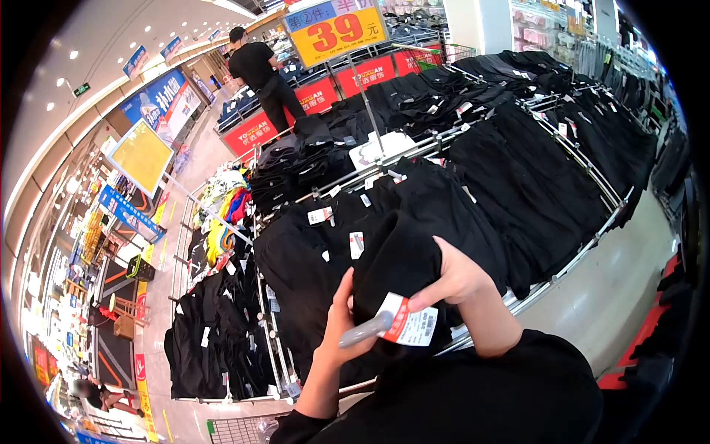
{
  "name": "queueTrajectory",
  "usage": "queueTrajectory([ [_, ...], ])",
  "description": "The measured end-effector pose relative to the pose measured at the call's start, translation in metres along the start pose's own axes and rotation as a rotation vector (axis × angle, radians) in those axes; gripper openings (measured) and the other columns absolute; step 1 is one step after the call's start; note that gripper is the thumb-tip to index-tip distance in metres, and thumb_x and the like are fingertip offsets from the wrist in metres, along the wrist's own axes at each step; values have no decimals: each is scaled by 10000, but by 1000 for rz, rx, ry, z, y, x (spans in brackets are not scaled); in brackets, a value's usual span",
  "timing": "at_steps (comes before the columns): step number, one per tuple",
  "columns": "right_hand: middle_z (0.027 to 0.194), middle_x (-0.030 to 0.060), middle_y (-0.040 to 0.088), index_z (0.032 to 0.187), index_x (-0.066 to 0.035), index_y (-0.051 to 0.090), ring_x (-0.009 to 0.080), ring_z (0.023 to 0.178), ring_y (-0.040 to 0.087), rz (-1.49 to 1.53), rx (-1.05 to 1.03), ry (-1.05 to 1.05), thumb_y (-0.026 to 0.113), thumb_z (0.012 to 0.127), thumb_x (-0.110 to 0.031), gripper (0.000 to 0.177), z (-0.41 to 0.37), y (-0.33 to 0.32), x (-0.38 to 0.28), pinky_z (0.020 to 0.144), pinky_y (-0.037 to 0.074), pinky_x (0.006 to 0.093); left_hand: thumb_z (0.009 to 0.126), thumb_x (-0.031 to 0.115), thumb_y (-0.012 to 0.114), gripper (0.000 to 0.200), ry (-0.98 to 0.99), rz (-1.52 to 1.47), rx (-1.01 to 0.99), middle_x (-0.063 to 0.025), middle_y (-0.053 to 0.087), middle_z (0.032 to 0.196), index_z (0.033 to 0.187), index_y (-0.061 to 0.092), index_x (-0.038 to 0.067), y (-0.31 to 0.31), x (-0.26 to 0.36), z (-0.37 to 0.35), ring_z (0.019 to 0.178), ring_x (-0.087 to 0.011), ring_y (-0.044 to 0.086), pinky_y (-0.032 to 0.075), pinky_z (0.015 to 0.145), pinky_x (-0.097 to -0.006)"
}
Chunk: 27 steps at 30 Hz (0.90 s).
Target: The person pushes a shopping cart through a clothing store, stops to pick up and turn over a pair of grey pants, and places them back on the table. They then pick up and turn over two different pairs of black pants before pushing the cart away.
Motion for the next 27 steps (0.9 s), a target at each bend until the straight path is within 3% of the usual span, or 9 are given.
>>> queueTrajectory([
  [3, 1016, 92, 735, 1067, 53, 690, 131, 932, 690, 3, 114, -27, 849, 683, 70, 416, -5, -21, -8, 847, 543, 285, 820, 27, 751, 659, -82, 188, -45, -168, 736, 971, 1411, 461, -11, -1, 9, 13, 873, -220, 739, 544, 760, -295],
  [8, 906, 50, 731, 941, 46, 696, 87, 839, 657, -502, 55, -29, 881, 715, -23, 300, -15, -25, -18, 736, 522, 259, 887, 104, 720, 171, -578, 83, -144, -21, 722, 738, 941, 714, -59, -17, -49, -13, 726, -12, 547, 451, 605, -244],
  [11, 865, 76, 741, 897, 40, 701, 102, 769, 664, -691, 23, 1, 884, 728, -52, 266, -16, -23, -18, 667, 498, 260, 900, 61, 676, 162, -708, -344, 51, -56, 731, 868, 990, 719, -66, -39, -53, -17, 741, -83, 641, 509, 662, -241],
  [14, 951, 187, 743, 1204, 12, 667, 238, 820, 743, -816, -83, -184, 771, 739, 6, 477, -5, 8, -14, 693, 518, 279, 970, 118, 561, 254, -716, -609, 265, -130, 728, 1023, 1131, 669, -45, -57, -61, -10, 885, -200, 709, 561, 801, -298],
  [17, 1548, 249, 352, 1549, -107, 324, 413, 1352, 460, -1051, -215, -224, 752, 751, -24, 909, -5, 53, 9, 1078, 421, 434, 1014, 255, 507, 369, -739, -873, 455, -158, 685, 1174, 1239, 623, -13, -54, -71, -10, 1035, -250, 687, 553, 911, -356],
  [20, 1573, 387, 74, 1551, -22, 247, 585, 1425, 201, -1392, -122, -371, 780, 813, -262, 941, -2, 69, 36, 1136, 320, 546, 1041, 360, 456, 460, -606, -1265, 454, -163, 624, 1311, 1330, 573, 21, -30, -34, 4, 1164, -278, 635, 509, 1017, -398],
  [22, 1572, 389, 79, 1531, 15, 266, 574, 1440, 181, -1480, -57, -341, 769, 830, -361, 941, -7, 76, 53, 1137, 305, 576, 1058, 414, 414, 511, -366, -1315, 367, -119, 586, 1386, 1398, 528, 50, -20, -6, 11, 1239, -272, 588, 446, 1097, -396],
  [23, 1585, 362, 99, 1518, 23, 297, 551, 1453, 185, -1460, -49, -318, 771, 831, -367, 921, -9, 77, 56, 1136, 307, 576, 1020, 288, 528, 447, -471, -993, 533, -128, 597, 1363, 1391, 528, 40, -24, -8, -2, 1217, -267, 603, 469, 1068, -396],
  [27, 1582, 201, 322, 1443, 27, 440, 361, 1449, 351, -885, -129, -393, 772, 840, -420, 821, -6, 40, 30, 1140, 341, 464, 819, -42, 680, 615, -693, -780, 267, -141, 601, 1333, 1401, 484, -6, -37, -17, -13, 1223, -266, 588, 448, 1065, -382],
])
Point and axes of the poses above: each hand's wrist, its own z-axis towards the middle knuckle, its own y-axis out of the palm, x = y × z, the point moved 9 cm from there along z, towards the middle knuckle
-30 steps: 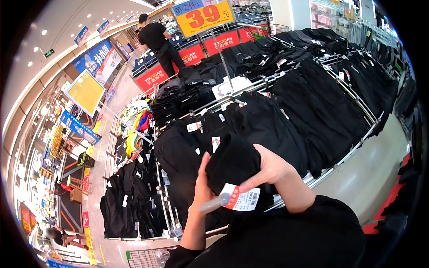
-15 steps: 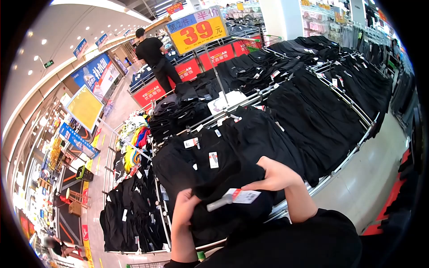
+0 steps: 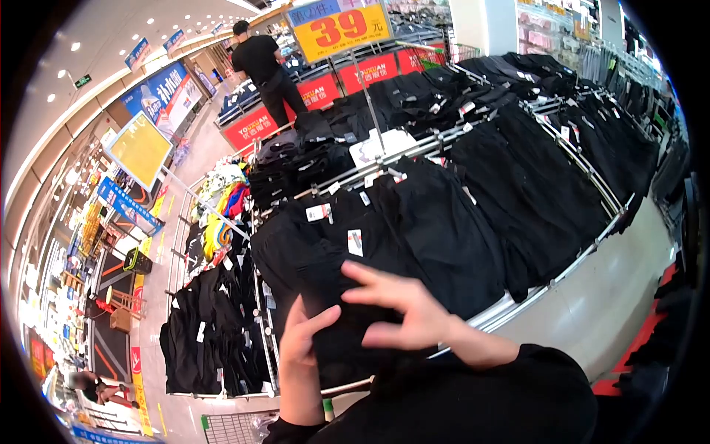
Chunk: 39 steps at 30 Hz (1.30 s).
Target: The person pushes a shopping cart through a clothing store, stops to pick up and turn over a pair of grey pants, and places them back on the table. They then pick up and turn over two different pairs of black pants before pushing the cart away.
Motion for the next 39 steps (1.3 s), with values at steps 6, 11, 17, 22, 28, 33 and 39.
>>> queueTrajectory([
  [6, 1473, 135, 478, 1499, 23, 338, 203, 1335, 458, 957, -165, 204, 848, 790, -412, 975, -10, 33, 57, 1117, 357, 355, 514, -149, 721, 780, -104, -179, -345, -197, 647, 1266, 1276, 552, -144, 8, 14, -28, 1187, -268, 620, 421, 1067, -345],
  [11, 1436, 119, 509, 1485, 25, 348, 197, 1327, 460, 1152, -708, 390, 920, 722, -217, 984, -74, 98, 62, 1114, 370, 356, 605, -124, 795, 663, -75, 637, -491, -73, 682, 1186, 1237, 604, -68, 3, 74, 29, 1092, -136, 623, 474, 984, -311],
  [17, 1334, 109, 593, 1394, 28, 465, 187, 1223, 549, 953, -517, 783, 868, 746, -56, 767, -132, 83, 146, 1062, 429, 337, 708, 14, 817, 735, 156, 734, -440, -101, 643, 1281, 1375, 514, -50, -21, 126, 166, 1170, -172, 609, 445, 1047, -314],
  [22, 1387, 177, 551, 1427, 66, 423, 260, 1269, 536, 672, 150, 1111, 823, 824, -195, 769, -178, 48, 241, 1098, 413, 370, 807, 173, 803, 646, 490, 1045, 454, -168, 673, 1223, 1368, 541, -14, -152, 109, 260, 1028, -214, 669, 537, 881, -320],
  [28, 1508, 268, 407, 1514, 100, 238, 335, 1405, 410, 233, 236, 1443, 794, 827, -393, 1012, -280, 57, 321, 1151, 345, 378, 818, 224, 755, 549, 211, 1161, -113, -218, 616, 1293, 1284, 601, -23, -107, -128, 160, 1224, -331, 592, 464, 1045, -392],
  [33, 1406, 284, 494, 1454, 103, 310, 375, 1324, 486, -109, 79, 1460, 799, 810, -378, 941, -297, 59, 295, 1096, 404, 411, 833, 196, 760, 569, -68, 1095, -175, -222, 590, 1322, 1340, 573, 18, -113, -210, 26, 1262, -359, 552, 440, 1073, -401],
  [39, 1388, 278, 433, 1438, 64, 318, 446, 1301, 390, -606, 158, 959, 771, 776, -143, 828, -262, 66, 241, 1105, 319, 501, 825, 40, 716, 382, 262, 1141, 418, -138, 646, 1170, 1200, 643, 44, -133, -148, -80, 1103, -335, 604, 492, 953, -395],
])
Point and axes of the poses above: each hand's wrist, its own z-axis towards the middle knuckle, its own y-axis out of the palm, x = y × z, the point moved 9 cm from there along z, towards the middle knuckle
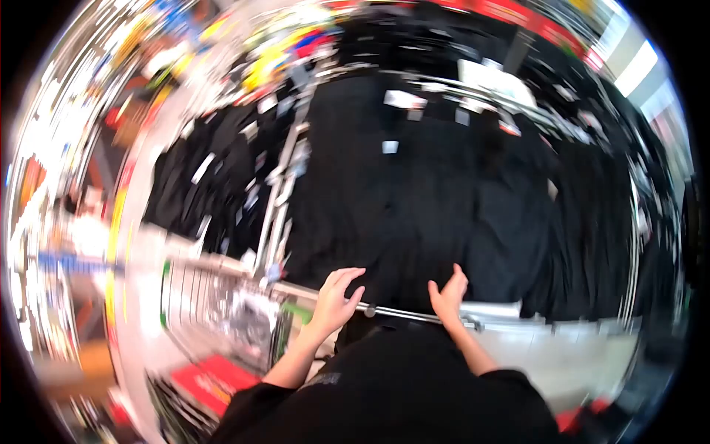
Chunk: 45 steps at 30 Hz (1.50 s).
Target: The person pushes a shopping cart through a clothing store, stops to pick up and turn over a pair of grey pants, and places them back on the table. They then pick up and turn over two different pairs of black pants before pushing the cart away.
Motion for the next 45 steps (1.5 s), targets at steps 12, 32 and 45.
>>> queueTrajectory([
  [12, 1357, 214, 473, 1271, 22, 526, 396, 1239, 462, 169, -275, -799, 639, 837, -5, 450, -2, 48, -209, 1046, 391, 462, 873, 339, 692, 606, -603, 688, 432, -204, 531, 1206, 1355, 506, 21, -102, -32, -184, 1200, -381, 453, 374, 1024, -508],
  [32, 1458, 216, 439, 1153, -30, 666, 557, 1422, 217, -78, -426, -1096, 638, 891, -298, 376, -209, 96, -294, 1160, 267, 603, 850, 221, 674, 662, -524, 519, 288, -269, 553, 1221, 1403, 407, -28, -87, -107, -258, 1131, -445, 512, 417, 967, -508],
  [45, 1511, 186, 382, 1204, -33, 643, 553, 1454, 157, -48, -336, -1030, 660, 865, -253, 404, -233, 70, -272, 1152, 264, 611, 842, 164, 717, 728, -506, 522, 246, -240, 535, 1267, 1458, 367, -1, -69, -93, -283, 1152, -418, 519, 429, 947, -488],
])
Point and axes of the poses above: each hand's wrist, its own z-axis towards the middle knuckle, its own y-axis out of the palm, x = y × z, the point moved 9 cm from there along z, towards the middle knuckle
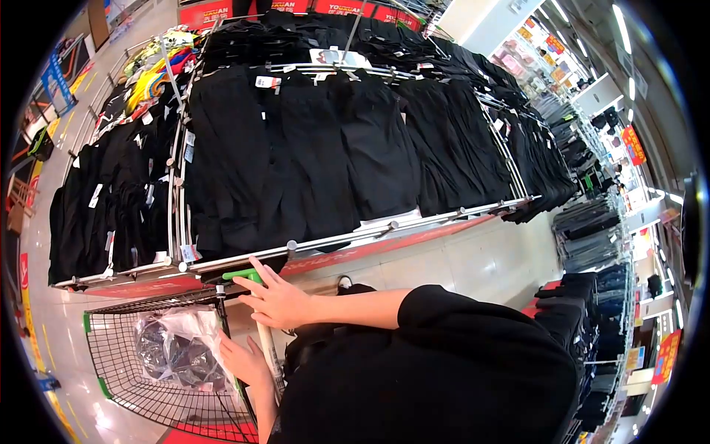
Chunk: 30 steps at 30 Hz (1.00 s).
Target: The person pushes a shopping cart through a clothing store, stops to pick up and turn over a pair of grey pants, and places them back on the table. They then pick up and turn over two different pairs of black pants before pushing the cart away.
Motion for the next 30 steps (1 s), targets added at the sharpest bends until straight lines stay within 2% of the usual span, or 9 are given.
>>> queueTrajectory([
  [8, 1566, 196, 296, 1376, -42, 518, 512, 1471, 156, 96, -64, -28, 647, 913, -318, 554, -60, -23, 10, 1165, 297, 548, 864, 154, 695, 660, -65, -24, -71, -251, 540, 1237, 1435, 402, -2, 13, 14, -27, 1137, -446, 523, 427, 957, -498],
  [11, 1568, 209, 277, 1406, -27, 477, 494, 1455, 223, 241, -30, 59, 628, 931, -306, 571, -109, -48, 30, 1162, 314, 510, 913, 137, 646, 586, 16, -140, 32, -277, 492, 1290, 1428, 415, -21, -6, 64, -30, 1216, -438, 461, 370, 1029, -494],
  [14, 1526, 199, 351, 1364, -39, 493, 433, 1365, 406, 327, 62, 181, 617, 930, -273, 509, -167, -83, 71, 1085, 409, 470, 917, 166, 649, 598, 168, -133, 7, -293, 433, 1361, 1442, 412, 3, 5, 145, -48, 1272, -450, 416, 330, 1073, -521],
  [17, 1365, 187, 542, 1220, -55, 577, 383, 1171, 578, 449, -204, 404, 607, 922, -244, 354, -235, -96, 113, 943, 495, 468, 897, 229, 678, 643, 225, 83, -6, -322, 370, 1406, 1460, 417, 63, 25, 215, -71, 1294, -484, 382, 294, 1088, -577],
  [19, 1091, 198, 679, 1025, -54, 614, 392, 943, 654, 436, -225, 454, 583, 916, -243, 220, -276, -111, 132, 815, 509, 522, 861, 316, 710, 677, 208, 283, 66, -369, 324, 1411, 1459, 442, 147, 33, 227, -72, 1297, -529, 359, 288, 1066, -626],
  [22, 989, 188, 696, 1054, -54, 642, 408, 934, 657, 469, -354, 704, 556, 949, -260, 248, -327, -120, 160, 815, 525, 503, 876, 329, 691, 640, 84, 249, -77, -387, 321, 1406, 1442, 456, 146, 40, 230, -72, 1314, -532, 341, 301, 1071, -596],
  [26, 1015, 190, 695, 1080, -54, 634, 401, 961, 654, 464, -265, 728, 544, 963, -277, 267, -353, -139, 179, 837, 520, 500, 845, 394, 713, 713, 100, 548, -331, -489, 180, 1426, 1447, 435, 134, 63, 248, -90, 1321, -626, 252, 270, 1037, -684],
  [28, 1002, 182, 696, 1105, -54, 624, 381, 994, 652, 474, -229, 704, 549, 966, -286, 280, -362, -145, 185, 858, 516, 483, 836, 395, 726, 743, 4, 456, -397, -520, 91, 1446, 1459, 426, 121, 68, 259, -91, 1347, -688, 140, 213, 1060, -724],
  [30, 996, 175, 697, 1114, -53, 619, 371, 1003, 652, 494, -183, 753, 555, 967, -290, 286, -376, -154, 195, 864, 513, 473, 828, 388, 736, 775, 169, 337, -325, -481, 82, 1485, 1467, 410, 95, 76, 284, -86, 1356, -687, 122, 197, 1080, -720],
])
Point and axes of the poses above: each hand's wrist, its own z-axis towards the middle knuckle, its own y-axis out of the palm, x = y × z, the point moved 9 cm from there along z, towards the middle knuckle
